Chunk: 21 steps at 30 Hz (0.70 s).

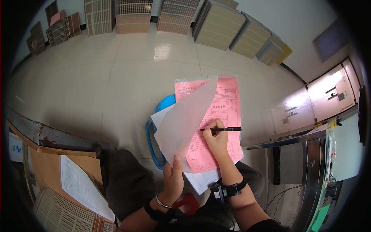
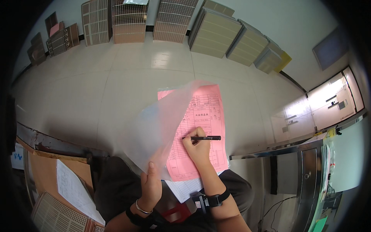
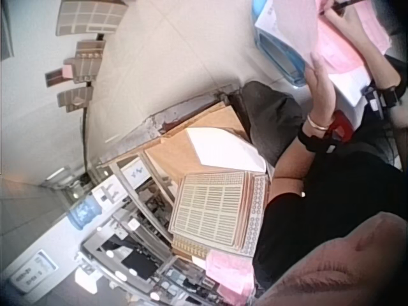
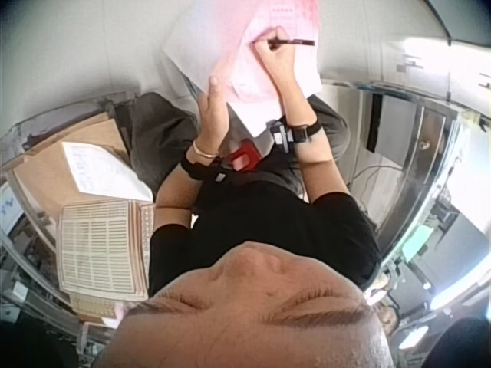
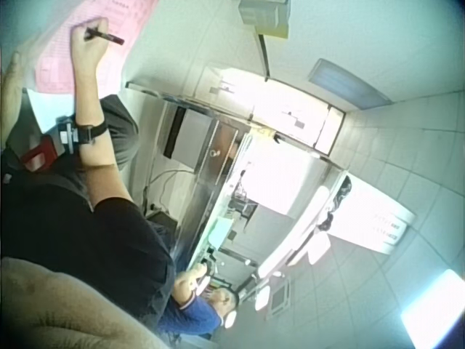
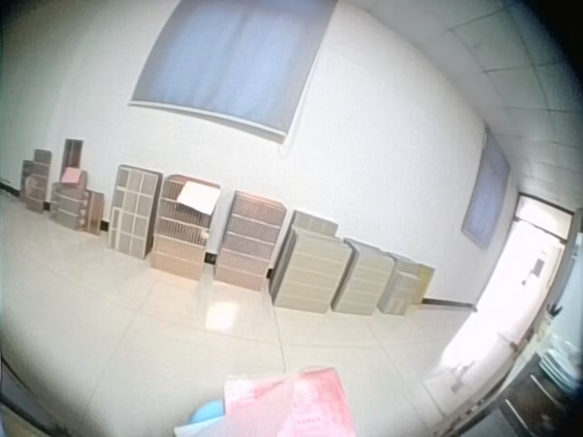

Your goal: The user is inspecting air filters and filling out corresponding paperwork.

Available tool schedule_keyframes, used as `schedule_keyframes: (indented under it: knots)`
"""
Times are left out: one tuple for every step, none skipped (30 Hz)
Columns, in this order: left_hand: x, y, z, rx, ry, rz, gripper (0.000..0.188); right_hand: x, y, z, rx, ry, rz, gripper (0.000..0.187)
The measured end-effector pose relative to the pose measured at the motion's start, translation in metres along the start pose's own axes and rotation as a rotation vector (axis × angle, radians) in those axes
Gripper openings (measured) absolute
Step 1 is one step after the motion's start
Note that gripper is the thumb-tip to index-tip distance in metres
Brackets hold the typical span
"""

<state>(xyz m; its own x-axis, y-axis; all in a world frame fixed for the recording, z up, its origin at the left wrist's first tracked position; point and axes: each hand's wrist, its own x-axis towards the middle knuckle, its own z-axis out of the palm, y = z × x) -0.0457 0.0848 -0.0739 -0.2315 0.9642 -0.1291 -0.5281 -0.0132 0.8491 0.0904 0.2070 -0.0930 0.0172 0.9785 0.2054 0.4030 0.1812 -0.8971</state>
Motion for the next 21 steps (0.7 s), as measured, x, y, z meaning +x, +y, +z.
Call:
schedule_keyframes:
  knots:
    - [0.0000, 0.0026, 0.0006, 0.001, -0.008, -0.016, 0.045, 0.0000, 0.0003, -0.0002, 0.008, 0.002, 0.002, 0.021]
    - [0.0002, 0.0038, 0.0010, 0.003, -0.016, -0.031, 0.045, 0.0002, 0.0004, -0.0007, 0.007, 0.002, 0.003, 0.021]
    - [0.0002, 0.0036, 0.0008, 0.002, -0.015, -0.031, 0.045, 0.0004, 0.0001, -0.0009, 0.004, -0.002, 0.000, 0.020]
    - [0.0003, 0.0031, 0.0006, 0.006, -0.012, -0.026, 0.045, 0.0005, -0.0003, -0.0012, 0.002, -0.006, -0.002, 0.020]
    - [0.0004, 0.0027, 0.0004, 0.010, -0.009, -0.022, 0.045, 0.0005, -0.0005, -0.0014, 0.002, -0.006, -0.002, 0.020]
    - [0.0005, 0.0023, 0.0005, 0.010, -0.008, -0.022, 0.045, 0.0003, -0.0006, -0.0016, 0.000, -0.012, 0.004, 0.020]
    - [0.0007, 0.0020, 0.0008, 0.002, -0.005, -0.015, 0.045, 0.0001, -0.0009, -0.0016, -0.001, -0.017, 0.009, 0.019]
    - [0.0008, 0.0019, 0.0010, -0.005, -0.003, -0.008, 0.045, -0.0001, -0.0015, -0.0013, -0.001, -0.017, 0.009, 0.019]
    - [0.0009, 0.0027, 0.0015, -0.006, -0.003, -0.008, 0.045, -0.0003, -0.0020, -0.0011, 0.001, -0.019, 0.011, 0.019]
    - [0.0007, 0.0046, 0.0022, -0.002, -0.003, -0.010, 0.045, -0.0004, -0.0021, -0.0010, 0.002, -0.020, 0.012, 0.019]
    - [0.0006, 0.0054, 0.0025, 0.001, -0.004, -0.011, 0.045, -0.0004, -0.0019, -0.0011, 0.002, -0.020, 0.012, 0.019]
    - [0.0007, 0.0042, 0.0022, 0.001, -0.004, -0.011, 0.045, -0.0004, -0.0020, -0.0013, -0.009, -0.026, 0.017, 0.019]
    - [0.0010, 0.0020, 0.0015, 0.005, -0.003, -0.003, 0.045, -0.0003, -0.0021, -0.0015, -0.020, -0.031, 0.022, 0.019]
    - [0.0011, 0.0008, 0.0011, 0.009, -0.002, 0.004, 0.045, -0.0003, -0.0024, -0.0016, -0.020, -0.032, 0.022, 0.019]
    - [0.0010, 0.0012, 0.0010, 0.010, -0.001, 0.004, 0.045, -0.0005, -0.0027, -0.0013, -0.029, -0.032, 0.022, 0.019]
    - [0.0009, 0.0018, 0.0009, 0.009, -0.004, 0.002, 0.045, -0.0008, -0.0030, -0.0009, -0.037, -0.032, 0.023, 0.018]
    - [0.0009, 0.0021, 0.0008, 0.009, -0.006, 0.001, 0.045, -0.0007, -0.0033, -0.0004, -0.037, -0.033, 0.024, 0.018]
    - [0.0006, 0.0020, 0.0004, 0.009, -0.006, 0.001, 0.045, -0.0004, -0.0038, 0.0002, -0.033, -0.029, 0.016, 0.018]
    - [0.0002, 0.0018, -0.0001, 0.007, -0.008, -0.004, 0.045, -0.0003, -0.0039, 0.0008, -0.028, -0.025, 0.009, 0.018]
    - [0.0000, 0.0017, -0.0006, 0.006, -0.011, -0.009, 0.045, -0.0003, -0.0037, 0.0005, -0.027, -0.026, 0.009, 0.018]
    - [0.0001, 0.0017, -0.0003, 0.005, -0.011, -0.009, 0.045, -0.0001, -0.0030, -0.0009, -0.042, -0.031, -0.010, 0.018]
